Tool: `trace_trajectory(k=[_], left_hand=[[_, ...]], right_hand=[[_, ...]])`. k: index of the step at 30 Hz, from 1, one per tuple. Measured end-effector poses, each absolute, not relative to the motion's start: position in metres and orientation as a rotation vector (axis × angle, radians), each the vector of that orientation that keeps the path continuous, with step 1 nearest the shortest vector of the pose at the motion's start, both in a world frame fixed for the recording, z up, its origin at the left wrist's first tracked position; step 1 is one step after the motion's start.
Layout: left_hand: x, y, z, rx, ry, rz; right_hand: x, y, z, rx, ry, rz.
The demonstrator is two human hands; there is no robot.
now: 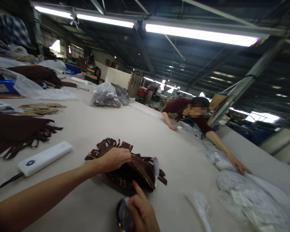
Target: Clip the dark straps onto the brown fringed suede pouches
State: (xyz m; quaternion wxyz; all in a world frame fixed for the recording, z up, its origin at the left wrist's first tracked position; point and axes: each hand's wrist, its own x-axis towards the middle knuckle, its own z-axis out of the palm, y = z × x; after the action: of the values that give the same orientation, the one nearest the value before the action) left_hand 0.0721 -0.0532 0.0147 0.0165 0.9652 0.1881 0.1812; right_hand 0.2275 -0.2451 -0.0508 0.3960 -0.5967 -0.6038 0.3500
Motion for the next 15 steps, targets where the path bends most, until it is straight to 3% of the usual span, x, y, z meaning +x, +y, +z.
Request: trace_trajectory(k=[6, 9, 12, 15], left_hand=[[0.072, -0.061, 0.016, 3.095, 0.563, 0.684], [0.073, -0.084, -0.002, 3.175, 0.269, 0.807], [0.08, -0.11, -0.026, 3.21, -0.056, 0.646], [0.093, -0.114, -0.042, 3.087, 0.129, 0.427]], right_hand=[[0.237, -0.242, -0.071, -1.514, -1.233, 0.899], [0.237, -0.242, -0.066, -1.465, -1.164, 0.872], [0.237, -0.242, -0.06, -1.45, -1.169, 0.903], [0.239, -0.243, -0.057, -1.461, -1.198, 0.917]])
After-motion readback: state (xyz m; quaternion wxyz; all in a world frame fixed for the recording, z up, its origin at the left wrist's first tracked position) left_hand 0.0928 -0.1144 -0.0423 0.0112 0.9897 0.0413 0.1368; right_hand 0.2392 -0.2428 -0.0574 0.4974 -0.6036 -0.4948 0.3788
